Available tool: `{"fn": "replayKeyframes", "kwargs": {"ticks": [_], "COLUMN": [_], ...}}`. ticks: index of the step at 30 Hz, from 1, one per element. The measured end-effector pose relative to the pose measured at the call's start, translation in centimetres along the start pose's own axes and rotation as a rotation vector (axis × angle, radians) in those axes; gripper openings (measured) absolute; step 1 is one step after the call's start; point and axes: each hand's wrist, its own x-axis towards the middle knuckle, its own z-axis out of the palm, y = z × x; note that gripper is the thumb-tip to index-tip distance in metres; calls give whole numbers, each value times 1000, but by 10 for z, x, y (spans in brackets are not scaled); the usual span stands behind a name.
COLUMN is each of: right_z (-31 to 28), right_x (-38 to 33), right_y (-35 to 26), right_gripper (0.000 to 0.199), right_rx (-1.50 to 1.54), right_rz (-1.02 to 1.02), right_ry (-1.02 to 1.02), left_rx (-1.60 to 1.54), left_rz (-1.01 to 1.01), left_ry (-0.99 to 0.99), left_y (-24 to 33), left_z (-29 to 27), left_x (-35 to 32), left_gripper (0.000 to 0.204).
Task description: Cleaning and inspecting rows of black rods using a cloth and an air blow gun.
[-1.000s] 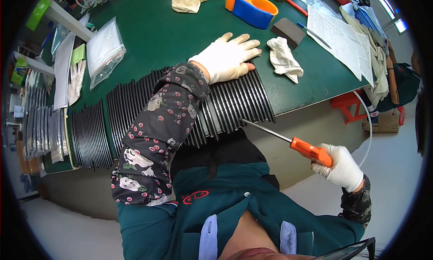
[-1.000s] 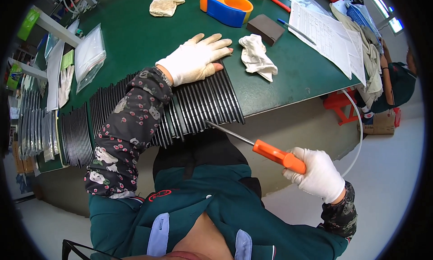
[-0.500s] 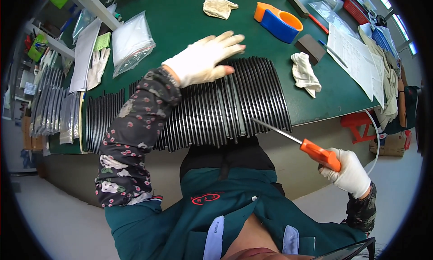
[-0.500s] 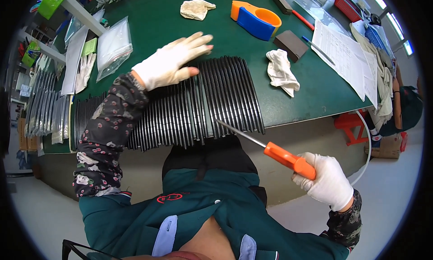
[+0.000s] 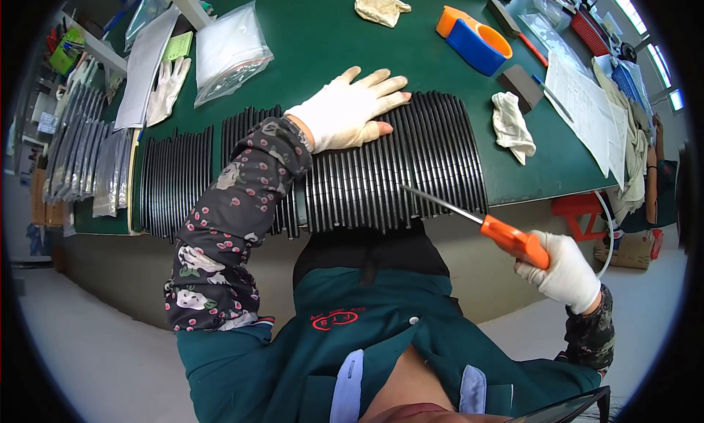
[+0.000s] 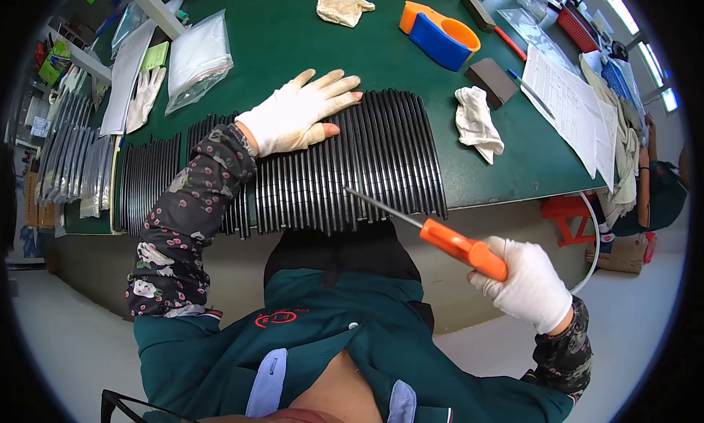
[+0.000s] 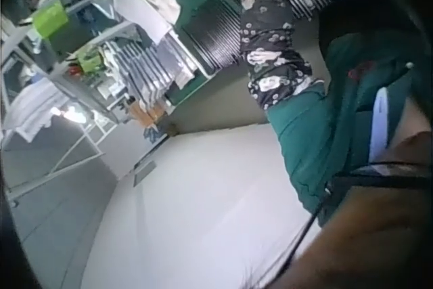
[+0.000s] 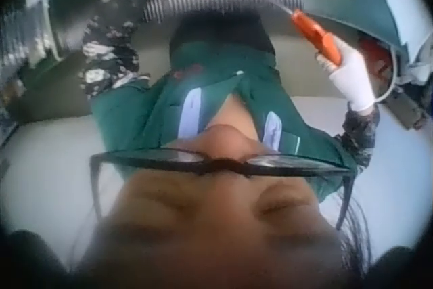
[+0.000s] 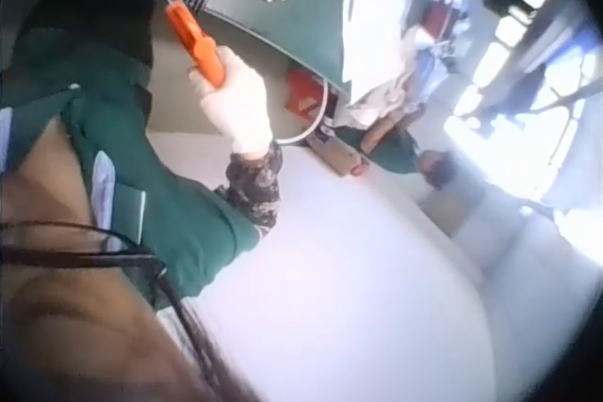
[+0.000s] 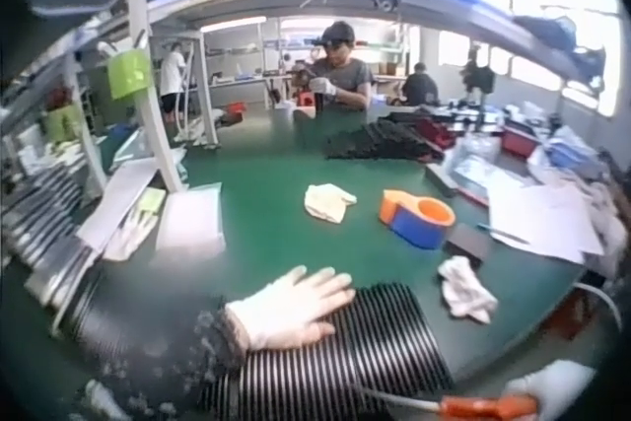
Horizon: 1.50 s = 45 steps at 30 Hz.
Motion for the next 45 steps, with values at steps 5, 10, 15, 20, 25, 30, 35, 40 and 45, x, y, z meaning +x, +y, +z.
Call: {"fn": "replayKeyframes", "kwargs": {"ticks": [5, 10, 15, 20, 25, 30, 35, 40, 45], "right_z": [-1, -2, 0, 1, -1, 4, 7, 9, -6], "right_x": [4, 12, 25, 33, 39, 44, 45, 39, 20], "right_y": [-7, -15, -19, -27, -33, -32, -29, -21, -2], "right_gripper": [19, 20, 22, 22, 21, 22, 22, 22, 28], "right_rx": [-77, -73, -47, -92, -114, -94, -82, -108, 117], "right_rz": [-45, -45, -85, -144, -109, -102, -165, -169, -32], "right_ry": [-7, -6, 26, -7, 59, 31, 27, 23, 54], "left_rx": [-16, -42, -35, -28, -46, -55, -46, -28, -23], "left_rz": [1, -14, -10, -21, -14, -13, -7, -17, -9], "left_ry": [14, -3, 8, 21, 15, 15, 23, 22, 30], "left_y": [-2, 1, 1, 1, 0, 1, 2, 3, 4], "left_z": [6, 3, 6, 5, 7, 6, 5, 8, 2], "left_x": [3, 0, 4, 1, 2, 1, 2, 2, 4], "left_gripper": [55, 55, 55, 55, 56, 56, 56, 56, 54]}}
